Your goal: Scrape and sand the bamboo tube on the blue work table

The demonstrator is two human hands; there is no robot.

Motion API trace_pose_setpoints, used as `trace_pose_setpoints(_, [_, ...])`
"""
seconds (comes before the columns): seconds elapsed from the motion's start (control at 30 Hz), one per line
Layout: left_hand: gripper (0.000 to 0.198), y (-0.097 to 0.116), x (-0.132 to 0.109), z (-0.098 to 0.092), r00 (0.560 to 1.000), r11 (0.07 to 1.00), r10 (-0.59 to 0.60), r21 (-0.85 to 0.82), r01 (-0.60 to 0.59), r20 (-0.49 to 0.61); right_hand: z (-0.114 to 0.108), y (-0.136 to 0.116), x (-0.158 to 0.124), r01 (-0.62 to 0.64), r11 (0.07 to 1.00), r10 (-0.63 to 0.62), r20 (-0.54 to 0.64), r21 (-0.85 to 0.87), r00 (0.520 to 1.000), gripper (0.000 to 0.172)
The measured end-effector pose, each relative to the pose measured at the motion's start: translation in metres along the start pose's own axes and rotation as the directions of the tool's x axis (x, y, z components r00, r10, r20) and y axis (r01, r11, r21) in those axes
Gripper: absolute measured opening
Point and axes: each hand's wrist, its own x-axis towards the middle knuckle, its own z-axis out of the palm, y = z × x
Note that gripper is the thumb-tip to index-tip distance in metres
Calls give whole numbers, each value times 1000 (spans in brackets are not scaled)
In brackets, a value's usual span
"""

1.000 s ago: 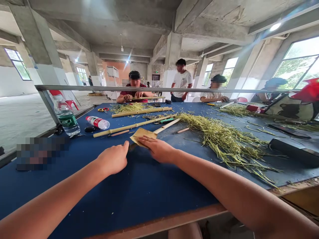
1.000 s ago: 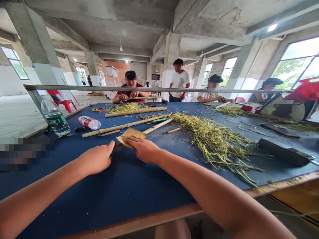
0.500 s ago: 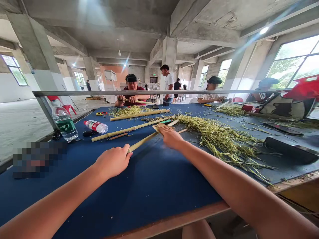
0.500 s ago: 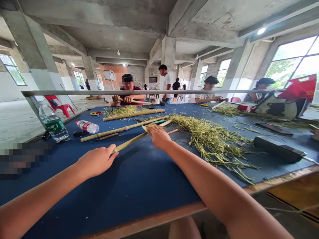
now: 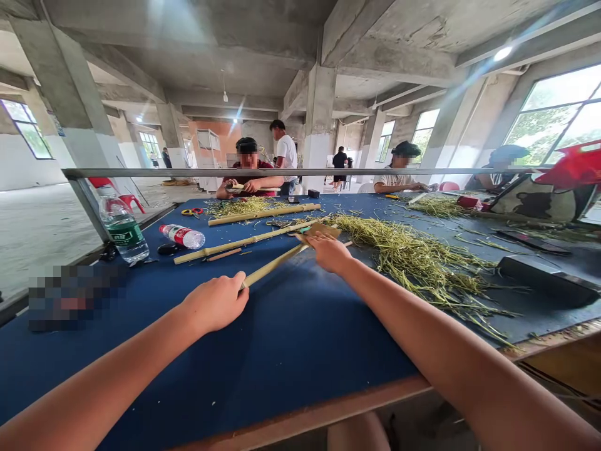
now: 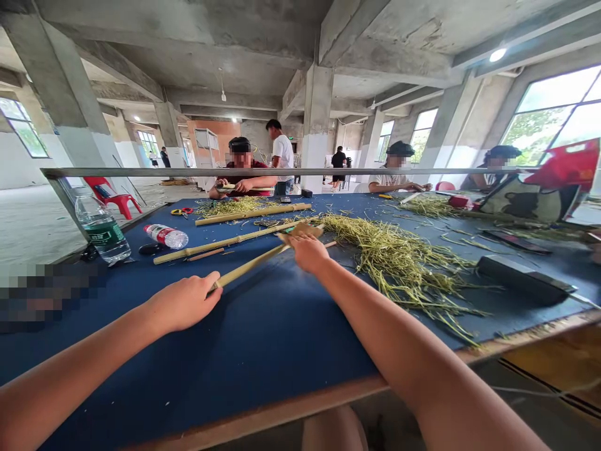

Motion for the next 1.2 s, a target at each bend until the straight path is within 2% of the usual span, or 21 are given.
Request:
trace_pose_setpoints(0.07, [44, 1, 0, -1, 1000, 1000, -5, -10, 5, 8, 0, 9, -1, -86, 995, 85, 19, 56, 996, 69])
trace_pose_setpoints(0.13, [48, 1, 0, -1, 1000, 1000, -12, -10, 12, 14, 2, -1, -4, -63, 988, 60, 30, 141, 998, 71])
trace_pose_setpoints(0.2, [48, 1, 1, 0, 1000, 1000, -13, -1, 13, 10, 4, -28, -9, 84, 974, -89, 16, 211, 996, 72])
trace_pose_setpoints(0.23, [45, 1, 2, 1, 1000, 1000, -12, 3, 12, 6, 5, -44, -12, 191, 954, -197, 4, 231, 980, 72])
trace_pose_setpoints(0.3, [39, 1, 3, 3, 1000, 1000, -8, 1, 8, -4, 7, -75, -19, 389, 887, -396, -22, 249, 918, 75])
trace_pose_setpoints(0.37, [37, 0, 5, 4, 1000, 1000, -7, -13, 7, -8, 6, -94, -22, 500, 843, -502, -43, 201, 864, 76])
trace_pose_setpoints(0.4, [36, 0, 5, 4, 1000, 1000, -8, -18, 8, -9, 4, -97, -22, 517, 842, -516, -49, 155, 855, 76])
trace_pose_setpoints(0.43, [37, -1, 5, 4, 1000, 1000, -10, -19, 10, -11, 2, -94, -21, 507, 856, -505, -53, 103, 862, 75])
trace_pose_setpoints(0.5, [38, -2, 5, 3, 1000, 1000, -10, -11, 10, -10, -3, -75, -15, 410, 912, -409, -52, 12, 911, 71])
trace_pose_setpoints(0.6, [41, -5, 6, 1, 1000, 1000, 3, 0, -3, 4, -8, -27, -5, 133, 990, -133, -7, -55, 991, 67])
trace_pose_setpoints(0.67, [41, -7, 6, 0, 1000, 1000, 19, 0, -19, 14, -9, 1, -2, -37, 998, 38, 17, -58, 999, 66])
trace_pose_setpoints(0.73, [41, -10, 7, -1, 999, 1000, 29, -7, -29, 13, -7, 13, -2, -101, 995, 102, 20, -14, 995, 67])
trace_pose_setpoints(0.8, [41, -14, 8, -2, 1000, 1000, 22, -21, -22, 11, -5, 3, -5, -44, 997, 43, 13, 68, 999, 71])
trace_pose_setpoints(0.87, [41, -17, 10, -2, 1000, 999, 4, -33, -4, 20, -1, -24, -9, 96, 983, -99, 13, 154, 995, 73])
trace_pose_setpoints(0.97, [41, -22, 12, -2, 999, 999, -12, -34, 14, 44, 3, -69, -15, 343, 906, -357, 11, 247, 934, 76])
trace_pose_setpoints(1.03, [46, -23, 13, -1, 999, 999, -25, -36, 27, 44, 5, -84, -17, 432, 867, -445, -5, 249, 896, 77])
trace_pose_setpoints(1.1, [53, -23, 13, -2, 998, 997, -44, -58, 46, 48, 4, -79, -14, 415, 888, -420, -17, 196, 907, 75])
trace_pose_setpoints(1.2, [58, -22, 11, -6, 997, 996, -52, -72, 57, 65, 0, -41, -6, 222, 970, -221, -20, 95, 975, 73])
